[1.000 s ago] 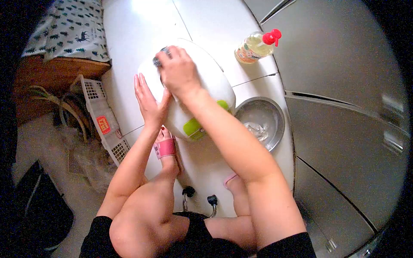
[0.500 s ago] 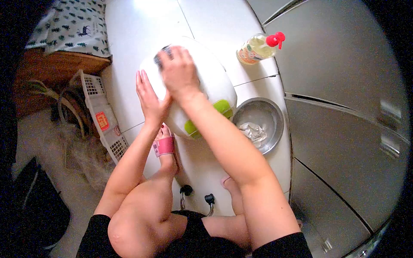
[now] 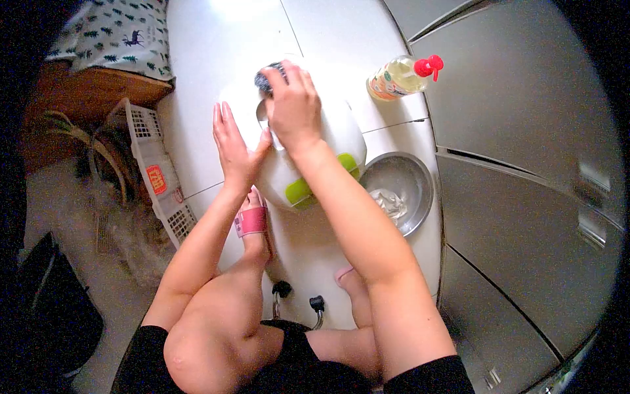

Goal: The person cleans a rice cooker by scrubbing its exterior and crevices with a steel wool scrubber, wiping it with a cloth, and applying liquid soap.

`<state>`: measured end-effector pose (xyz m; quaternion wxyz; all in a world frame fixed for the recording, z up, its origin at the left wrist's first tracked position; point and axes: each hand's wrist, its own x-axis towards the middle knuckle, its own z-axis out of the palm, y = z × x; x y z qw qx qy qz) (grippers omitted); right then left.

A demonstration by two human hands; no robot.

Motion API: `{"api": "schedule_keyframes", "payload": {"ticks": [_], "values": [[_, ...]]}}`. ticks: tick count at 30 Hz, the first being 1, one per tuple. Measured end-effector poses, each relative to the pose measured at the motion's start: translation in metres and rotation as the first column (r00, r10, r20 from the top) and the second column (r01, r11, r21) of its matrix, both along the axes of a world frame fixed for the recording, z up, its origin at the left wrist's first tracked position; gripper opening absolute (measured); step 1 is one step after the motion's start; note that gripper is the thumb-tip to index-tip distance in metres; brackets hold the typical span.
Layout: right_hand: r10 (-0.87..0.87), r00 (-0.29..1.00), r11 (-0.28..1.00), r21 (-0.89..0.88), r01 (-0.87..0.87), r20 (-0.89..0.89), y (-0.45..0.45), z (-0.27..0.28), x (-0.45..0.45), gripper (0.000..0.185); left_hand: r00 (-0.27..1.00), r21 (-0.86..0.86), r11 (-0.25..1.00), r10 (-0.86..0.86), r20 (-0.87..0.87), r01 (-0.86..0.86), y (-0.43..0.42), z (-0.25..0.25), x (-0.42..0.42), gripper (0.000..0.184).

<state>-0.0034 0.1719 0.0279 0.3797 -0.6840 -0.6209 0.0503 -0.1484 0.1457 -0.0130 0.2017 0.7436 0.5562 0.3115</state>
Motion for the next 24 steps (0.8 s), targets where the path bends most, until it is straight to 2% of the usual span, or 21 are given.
{"api": "schedule_keyframes", "payload": {"ticks": [4, 8, 11, 13, 19, 21, 24], "values": [[0.165, 0.984, 0.986, 0.015, -0.166, 0.073, -0.004, -0.002, -0.029, 0.035, 1.000, -0.016, 1.000, 0.002, -0.006, -0.002, 0.001, -0.004, -0.001, 0.086], [0.247, 0.966, 0.968, 0.020, -0.249, 0.078, -0.003, 0.001, -0.029, 0.036, 1.000, -0.049, 0.999, 0.006, 0.005, -0.006, 0.001, 0.000, -0.001, 0.093], [0.223, 0.975, 0.974, -0.039, -0.222, 0.009, 0.000, 0.004, -0.018, 0.037, 1.000, -0.034, 0.999, -0.003, -0.021, 0.002, 0.000, -0.002, -0.002, 0.090], [0.098, 0.994, 0.993, -0.069, -0.095, 0.038, 0.003, 0.005, -0.007, 0.036, 1.000, -0.061, 0.998, 0.001, 0.020, 0.000, -0.002, 0.004, -0.002, 0.095], [-0.180, 0.972, 0.956, -0.260, 0.137, -0.152, 0.002, 0.011, 0.044, 0.029, 1.000, -0.031, 0.999, 0.011, 0.005, -0.011, -0.001, 0.004, 0.000, 0.103], [-0.154, 0.983, 0.962, -0.243, 0.126, -0.097, 0.009, 0.007, 0.044, 0.031, 1.000, -0.054, 0.998, 0.020, 0.020, -0.019, -0.001, 0.005, 0.000, 0.102], [-0.108, 0.991, 0.987, -0.113, 0.117, 0.081, 0.020, -0.003, 0.034, 0.031, 1.000, -0.022, 1.000, 0.017, 0.025, -0.016, 0.000, 0.004, -0.001, 0.102]]}}
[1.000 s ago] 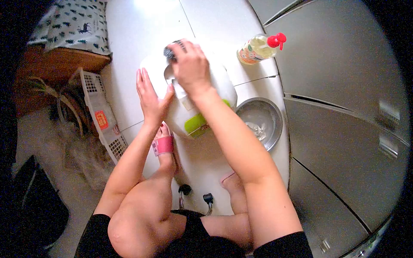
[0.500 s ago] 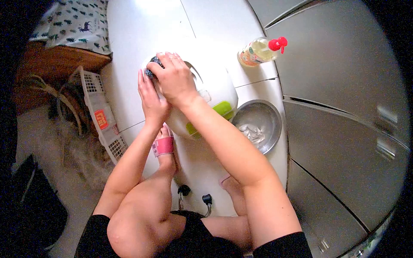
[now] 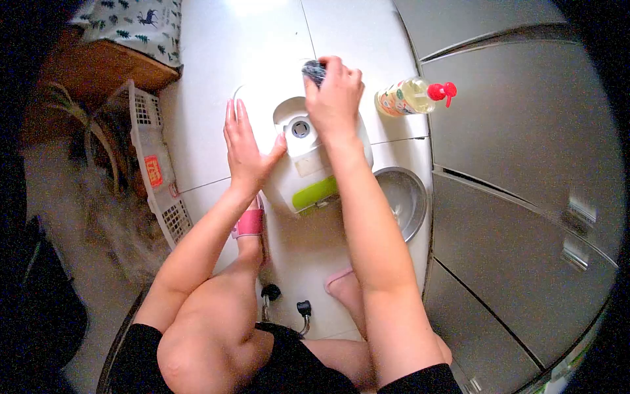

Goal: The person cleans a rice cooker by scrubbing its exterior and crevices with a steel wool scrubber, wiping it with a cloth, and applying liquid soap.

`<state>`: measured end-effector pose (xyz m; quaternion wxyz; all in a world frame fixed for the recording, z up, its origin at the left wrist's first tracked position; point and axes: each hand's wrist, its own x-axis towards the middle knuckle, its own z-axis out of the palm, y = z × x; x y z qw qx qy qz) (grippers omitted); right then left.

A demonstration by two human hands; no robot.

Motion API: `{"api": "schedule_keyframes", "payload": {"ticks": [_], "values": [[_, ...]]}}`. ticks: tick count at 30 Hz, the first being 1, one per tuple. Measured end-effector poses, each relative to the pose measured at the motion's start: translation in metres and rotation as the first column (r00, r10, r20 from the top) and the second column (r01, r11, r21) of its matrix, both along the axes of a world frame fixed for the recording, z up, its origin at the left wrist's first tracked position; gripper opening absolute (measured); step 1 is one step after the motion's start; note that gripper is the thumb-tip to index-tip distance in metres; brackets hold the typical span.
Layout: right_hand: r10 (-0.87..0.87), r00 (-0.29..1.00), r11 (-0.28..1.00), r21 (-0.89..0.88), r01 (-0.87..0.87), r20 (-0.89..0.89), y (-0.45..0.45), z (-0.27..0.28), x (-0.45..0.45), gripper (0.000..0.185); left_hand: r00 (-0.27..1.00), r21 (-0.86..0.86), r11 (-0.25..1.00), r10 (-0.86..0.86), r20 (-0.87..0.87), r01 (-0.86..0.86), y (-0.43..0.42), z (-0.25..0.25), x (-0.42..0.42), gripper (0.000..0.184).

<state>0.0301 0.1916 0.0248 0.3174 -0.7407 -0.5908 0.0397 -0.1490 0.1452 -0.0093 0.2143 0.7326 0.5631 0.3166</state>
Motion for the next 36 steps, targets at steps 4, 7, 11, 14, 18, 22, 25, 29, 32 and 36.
{"api": "schedule_keyframes", "payload": {"ticks": [4, 7, 11, 14, 18, 22, 25, 29, 32, 36], "values": [[0.165, 0.985, 0.986, 0.027, -0.167, 0.057, 0.013, 0.003, -0.040, 0.026, 1.000, -0.017, 1.000, 0.016, 0.008, -0.016, -0.003, -0.001, 0.001, 0.099], [0.332, 0.943, 0.940, 0.085, -0.329, -0.017, 0.016, -0.003, -0.071, 0.017, 1.000, -0.017, 1.000, 0.001, -0.017, -0.001, -0.001, -0.004, -0.002, 0.101], [0.316, 0.949, 0.939, 0.148, -0.312, -0.004, 0.005, 0.003, -0.077, 0.020, 1.000, 0.003, 1.000, -0.001, -0.003, 0.001, -0.001, -0.003, -0.002, 0.101], [0.168, 0.986, 0.986, 0.012, -0.168, 0.005, 0.010, 0.007, -0.039, 0.026, 1.000, -0.023, 1.000, 0.009, -0.001, -0.009, -0.001, 0.000, 0.000, 0.100], [-0.050, 0.997, 0.999, -0.025, 0.049, -0.060, -0.002, 0.008, 0.002, 0.023, 1.000, -0.010, 1.000, 0.003, 0.024, -0.003, 0.000, 0.000, 0.001, 0.105], [-0.087, 0.995, 0.996, -0.001, 0.087, -0.050, 0.000, 0.010, -0.018, 0.022, 0.997, -0.031, 0.999, 0.013, 0.072, -0.011, -0.001, -0.001, 0.001, 0.105], [0.115, 0.993, 0.992, 0.060, -0.113, -0.020, 0.007, 0.011, -0.037, 0.022, 0.992, -0.036, 0.999, -0.003, 0.129, 0.008, -0.001, -0.003, -0.001, 0.107], [0.369, 0.927, 0.929, 0.055, -0.366, -0.063, 0.003, 0.012, -0.069, 0.021, 0.856, -0.140, 0.983, -0.031, 0.515, 0.120, 0.000, -0.008, -0.018, 0.095], [0.499, 0.865, 0.866, 0.022, -0.499, -0.047, -0.022, 0.017, -0.080, 0.031, 0.479, -0.250, 0.937, 0.108, 0.871, 0.244, 0.003, -0.002, -0.033, 0.075], [0.520, 0.853, 0.854, 0.016, -0.520, -0.045, -0.075, 0.023, -0.083, 0.030, 0.481, -0.266, 0.932, 0.121, 0.869, 0.246, 0.009, -0.005, -0.040, 0.062]]}}
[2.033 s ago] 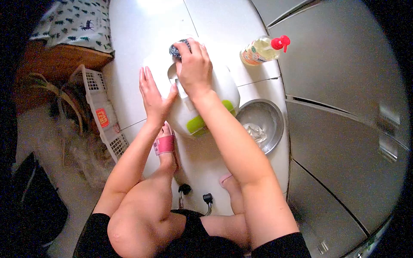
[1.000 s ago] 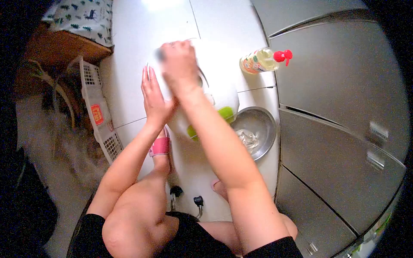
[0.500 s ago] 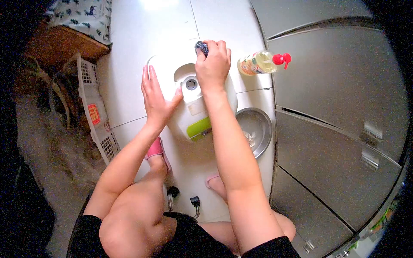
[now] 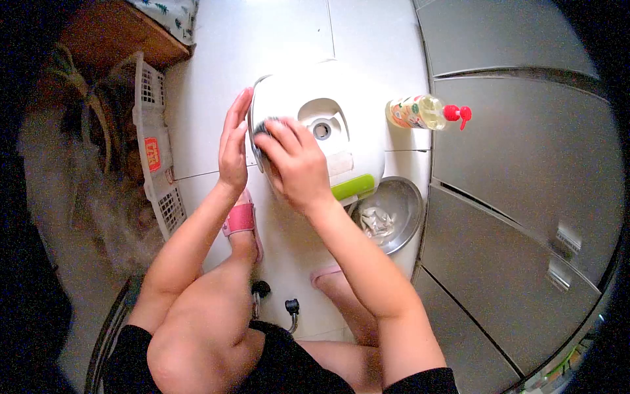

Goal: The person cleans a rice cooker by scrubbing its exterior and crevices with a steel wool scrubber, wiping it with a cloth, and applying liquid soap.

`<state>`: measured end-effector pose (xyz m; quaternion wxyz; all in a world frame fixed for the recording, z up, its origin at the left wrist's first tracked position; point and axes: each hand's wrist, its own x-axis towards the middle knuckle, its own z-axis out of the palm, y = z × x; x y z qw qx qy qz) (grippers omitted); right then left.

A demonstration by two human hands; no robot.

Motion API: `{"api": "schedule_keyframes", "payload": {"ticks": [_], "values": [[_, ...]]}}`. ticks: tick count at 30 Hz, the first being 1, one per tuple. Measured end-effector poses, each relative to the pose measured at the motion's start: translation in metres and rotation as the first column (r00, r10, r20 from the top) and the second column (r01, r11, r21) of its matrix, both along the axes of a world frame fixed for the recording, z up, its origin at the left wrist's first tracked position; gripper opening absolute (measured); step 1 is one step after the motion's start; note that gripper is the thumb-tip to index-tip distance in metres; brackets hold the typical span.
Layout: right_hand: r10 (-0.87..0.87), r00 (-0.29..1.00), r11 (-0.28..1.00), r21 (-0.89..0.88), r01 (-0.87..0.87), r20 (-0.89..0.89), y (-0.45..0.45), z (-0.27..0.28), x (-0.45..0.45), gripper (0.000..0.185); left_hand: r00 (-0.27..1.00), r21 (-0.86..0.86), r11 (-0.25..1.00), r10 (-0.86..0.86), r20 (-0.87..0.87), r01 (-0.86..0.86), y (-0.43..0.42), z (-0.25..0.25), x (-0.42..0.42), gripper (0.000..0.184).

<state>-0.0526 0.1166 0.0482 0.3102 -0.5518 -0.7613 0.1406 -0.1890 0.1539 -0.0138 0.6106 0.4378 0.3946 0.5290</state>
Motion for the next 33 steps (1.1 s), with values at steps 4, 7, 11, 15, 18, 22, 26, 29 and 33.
{"api": "schedule_keyframes", "payload": {"ticks": [4, 7, 11, 15, 18, 22, 26, 29, 33], "values": [[-0.008, 1.000, 1.000, 0.008, 0.008, -0.002, -0.027, -0.002, 0.010, 0.041, 1.000, 0.021, 1.000, -0.005, 0.031, 0.005, 0.003, 0.004, 0.008, 0.058], [-0.055, 0.998, 0.998, 0.028, 0.056, -0.035, -0.007, -0.008, 0.007, 0.040, 0.998, 0.070, 0.998, 0.016, -0.064, -0.012, 0.001, -0.003, 0.009, 0.057], [-0.180, 0.979, 0.983, 0.024, 0.183, -0.095, 0.042, -0.010, -0.004, 0.036, 0.992, 0.102, 0.995, 0.029, -0.119, -0.017, 0.001, -0.007, 0.008, 0.053], [-0.210, 0.971, 0.978, -0.009, 0.210, -0.112, 0.033, -0.008, -0.005, 0.037, 0.990, 0.120, 0.992, 0.063, -0.125, -0.048, 0.004, -0.016, 0.012, 0.049], [-0.252, 0.962, 0.968, -0.042, 0.249, -0.106, -0.014, -0.004, -0.008, 0.045, 0.984, 0.136, 0.989, 0.082, -0.156, -0.060, 0.003, -0.020, 0.011, 0.048], [-0.269, 0.960, 0.961, -0.083, 0.263, -0.073, -0.063, -0.003, -0.007, 0.054, 0.972, 0.134, 0.989, 0.094, -0.213, -0.066, 0.003, -0.018, 0.011, 0.047], [-0.280, 0.956, 0.959, -0.082, 0.273, -0.091, -0.047, -0.005, -0.008, 0.054, 0.979, 0.139, 0.987, 0.104, -0.176, -0.080, 0.004, -0.022, 0.013, 0.047], [-0.316, 0.943, 0.949, -0.035, 0.314, -0.102, -0.010, -0.009, -0.009, 0.048, 0.974, 0.144, 0.987, 0.098, -0.205, -0.069, 0.004, -0.022, 0.011, 0.047], [-0.315, 0.945, 0.945, 0.058, 0.321, -0.085, 0.033, -0.015, -0.006, 0.043, 0.978, 0.151, 0.986, 0.099, -0.184, -0.071, 0.004, -0.018, 0.013, 0.047]]}}
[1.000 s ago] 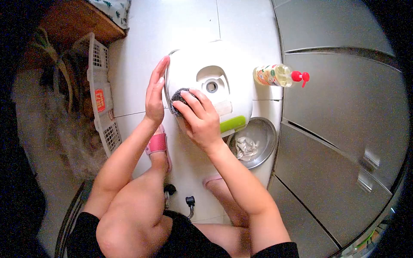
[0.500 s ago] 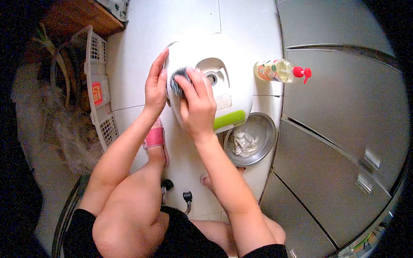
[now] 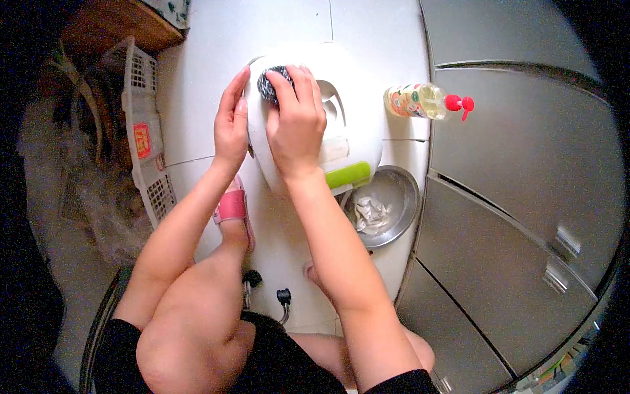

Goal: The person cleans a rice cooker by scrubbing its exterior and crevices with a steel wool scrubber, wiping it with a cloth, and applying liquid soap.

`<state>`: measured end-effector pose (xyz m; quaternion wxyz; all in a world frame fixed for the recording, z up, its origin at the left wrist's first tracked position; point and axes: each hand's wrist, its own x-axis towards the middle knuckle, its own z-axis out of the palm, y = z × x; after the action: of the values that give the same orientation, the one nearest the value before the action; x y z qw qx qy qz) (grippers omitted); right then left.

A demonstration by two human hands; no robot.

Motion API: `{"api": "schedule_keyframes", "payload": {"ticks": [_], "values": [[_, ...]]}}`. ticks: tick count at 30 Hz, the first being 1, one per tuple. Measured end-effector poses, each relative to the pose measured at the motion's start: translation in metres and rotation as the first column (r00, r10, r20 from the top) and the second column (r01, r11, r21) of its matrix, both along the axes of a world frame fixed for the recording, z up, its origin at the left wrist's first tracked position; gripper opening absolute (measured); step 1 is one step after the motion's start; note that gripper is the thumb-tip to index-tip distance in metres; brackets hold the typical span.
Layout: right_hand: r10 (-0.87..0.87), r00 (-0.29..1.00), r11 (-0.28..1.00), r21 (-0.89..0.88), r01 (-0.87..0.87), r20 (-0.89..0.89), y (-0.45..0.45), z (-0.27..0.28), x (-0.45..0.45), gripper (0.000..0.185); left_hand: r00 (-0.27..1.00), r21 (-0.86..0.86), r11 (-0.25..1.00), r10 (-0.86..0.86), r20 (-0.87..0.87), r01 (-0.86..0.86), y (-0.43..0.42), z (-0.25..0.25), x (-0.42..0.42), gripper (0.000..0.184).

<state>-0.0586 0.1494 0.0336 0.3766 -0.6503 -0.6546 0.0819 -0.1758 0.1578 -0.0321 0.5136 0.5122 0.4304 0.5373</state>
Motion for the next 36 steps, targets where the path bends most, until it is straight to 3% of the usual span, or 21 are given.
{"api": "schedule_keyframes", "payload": {"ticks": [12, 20, 23, 27, 29, 32, 36], "values": [[0.061, 0.998, 0.989, -0.137, -0.063, -0.017, -0.089, 0.015, -0.008, 0.047, 1.000, 0.000, 1.000, 0.001, 0.004, -0.001, 0.000, -0.001, 0.000, 0.047], [0.033, 0.999, 0.999, -0.041, -0.035, -0.042, -0.001, 0.006, 0.000, 0.037, 1.000, 0.014, 1.000, 0.001, 0.026, -0.001, 0.000, -0.003, 0.000, 0.047], [0.054, 0.997, 0.999, 0.000, -0.055, 0.055, 0.040, -0.007, 0.001, 0.026, 1.000, -0.027, 1.000, -0.012, 0.011, 0.012, 0.000, 0.001, -0.002, 0.047], [0.189, 0.973, 0.980, -0.093, -0.177, 0.134, 0.038, 0.001, -0.006, 0.019, 0.980, -0.080, 0.996, -0.018, 0.197, 0.035, 0.003, 0.000, -0.002, 0.051], [0.277, 0.951, 0.960, -0.068, -0.270, 0.137, 0.022, 0.001, -0.008, 0.024, 0.960, -0.172, 0.983, -0.016, 0.279, 0.066, 0.002, 0.008, -0.004, 0.055], [0.354, 0.927, 0.934, -0.096, -0.344, 0.124, -0.008, 0.013, -0.010, 0.030, 0.918, -0.143, 0.982, -0.058, 0.393, 0.124, 0.002, 0.006, -0.014, 0.065], [0.393, 0.915, 0.918, -0.103, -0.384, 0.091, -0.037, 0.013, 0.000, 0.037, 0.906, -0.175, 0.974, -0.060, 0.419, 0.145, 0.001, 0.008, -0.018, 0.069]]}}
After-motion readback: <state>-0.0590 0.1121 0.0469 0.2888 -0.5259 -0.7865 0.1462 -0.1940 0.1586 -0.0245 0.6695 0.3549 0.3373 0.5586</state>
